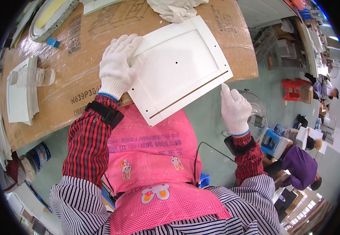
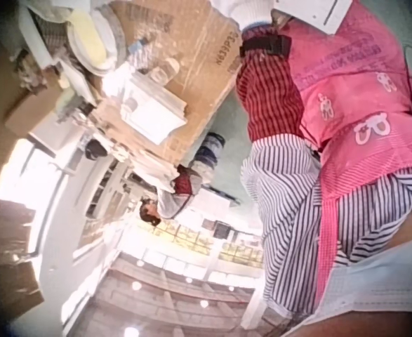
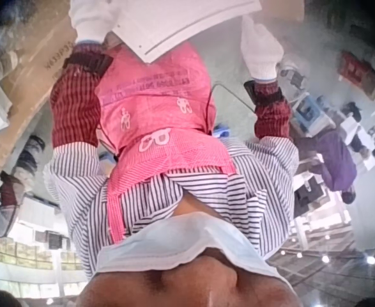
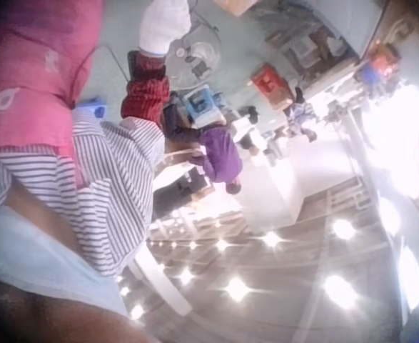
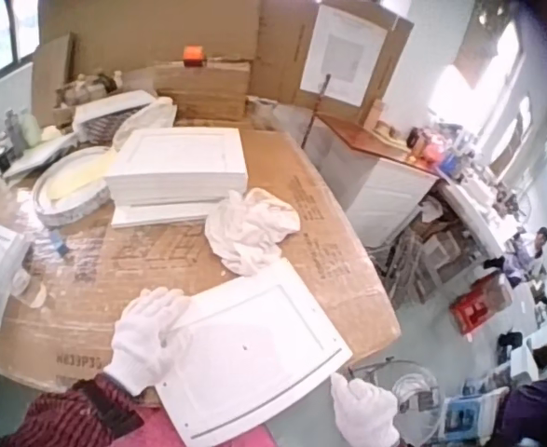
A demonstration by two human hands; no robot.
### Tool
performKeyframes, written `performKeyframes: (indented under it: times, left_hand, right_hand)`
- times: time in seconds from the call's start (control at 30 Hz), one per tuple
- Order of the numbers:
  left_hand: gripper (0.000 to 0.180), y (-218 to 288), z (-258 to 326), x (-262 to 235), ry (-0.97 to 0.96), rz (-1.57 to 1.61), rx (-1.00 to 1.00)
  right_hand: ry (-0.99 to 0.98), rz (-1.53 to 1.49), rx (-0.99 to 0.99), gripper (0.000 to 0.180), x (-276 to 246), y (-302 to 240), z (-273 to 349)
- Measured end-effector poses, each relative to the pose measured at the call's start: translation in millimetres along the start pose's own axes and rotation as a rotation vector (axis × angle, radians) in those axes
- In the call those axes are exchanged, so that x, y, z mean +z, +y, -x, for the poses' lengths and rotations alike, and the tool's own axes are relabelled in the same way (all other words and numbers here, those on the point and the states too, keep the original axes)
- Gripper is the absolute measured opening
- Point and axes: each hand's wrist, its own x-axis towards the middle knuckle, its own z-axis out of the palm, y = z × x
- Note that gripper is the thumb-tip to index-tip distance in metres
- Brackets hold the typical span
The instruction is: Cleaning and inspecting white cabinet door panels at a manufacturing workstation.
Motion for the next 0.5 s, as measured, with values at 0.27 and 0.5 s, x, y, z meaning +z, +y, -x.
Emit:
performKeyframes:
  times: [0.27, 0.5]
  left_hand:
    - [0.05, 2.4, -1.2, -1.3, 0.001, 0.015, 0.012]
    - [0.05, 2.5, -0.7, -0.5, 0.01, 0.02, 0.01]
  right_hand:
    - [0.016, -0.141, -0.047, 0.031, 0.7, 5.8, 2.8]
    - [0.137, -0.331, 0.103, 0.026, 18.4, 37.3, -37.2]
